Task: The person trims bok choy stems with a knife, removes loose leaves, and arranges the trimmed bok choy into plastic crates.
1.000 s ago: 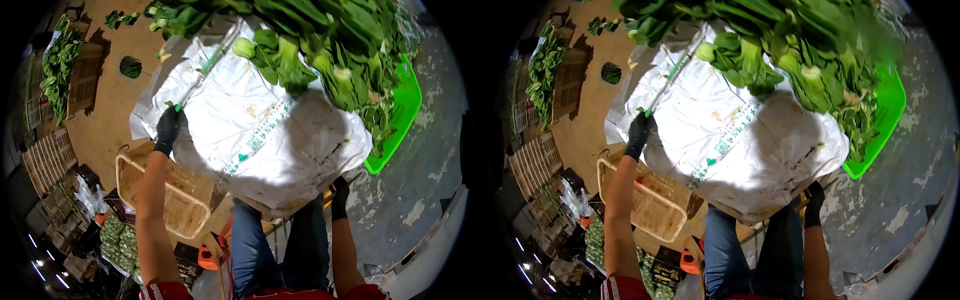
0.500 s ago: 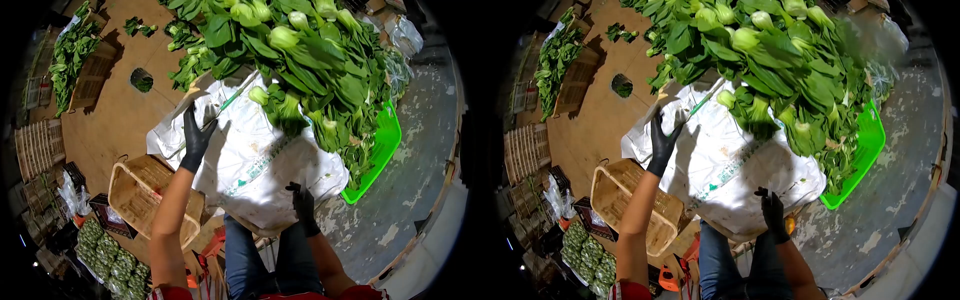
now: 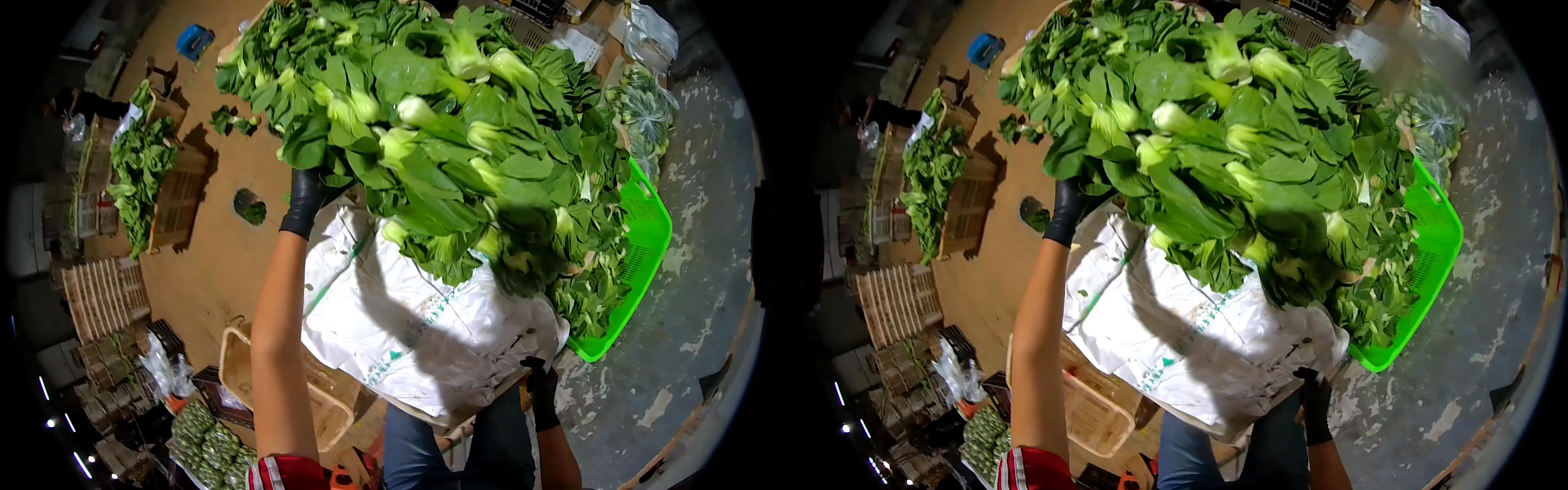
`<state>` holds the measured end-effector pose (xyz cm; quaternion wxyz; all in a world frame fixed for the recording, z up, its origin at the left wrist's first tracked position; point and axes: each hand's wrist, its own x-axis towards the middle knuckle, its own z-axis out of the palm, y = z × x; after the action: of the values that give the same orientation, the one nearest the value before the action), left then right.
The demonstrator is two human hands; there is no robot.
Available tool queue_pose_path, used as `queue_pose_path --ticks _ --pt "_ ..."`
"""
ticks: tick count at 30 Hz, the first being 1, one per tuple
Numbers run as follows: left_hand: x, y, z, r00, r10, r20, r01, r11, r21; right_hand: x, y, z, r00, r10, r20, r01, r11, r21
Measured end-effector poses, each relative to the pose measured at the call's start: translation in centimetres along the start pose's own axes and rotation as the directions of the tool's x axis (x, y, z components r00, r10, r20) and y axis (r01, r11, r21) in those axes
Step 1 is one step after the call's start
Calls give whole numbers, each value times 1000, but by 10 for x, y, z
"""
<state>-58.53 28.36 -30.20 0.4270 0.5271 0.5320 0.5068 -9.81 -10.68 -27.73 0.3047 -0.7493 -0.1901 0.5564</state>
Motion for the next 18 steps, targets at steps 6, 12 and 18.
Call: queue_pose_path --ticks 6,12,18 --pt "46 110 -17 960 91 265 -231 791 566 10 17 -8 994 109 3 -109 991 74" --pt "140 219 -28 983 -149 108 85 889 450 9 7 -16 994 105 -24 -101 987 126" --pt "194 232 -41 986 -166 -8 164 960 229 16 20 -25 992 108 -70 -94 979 183"
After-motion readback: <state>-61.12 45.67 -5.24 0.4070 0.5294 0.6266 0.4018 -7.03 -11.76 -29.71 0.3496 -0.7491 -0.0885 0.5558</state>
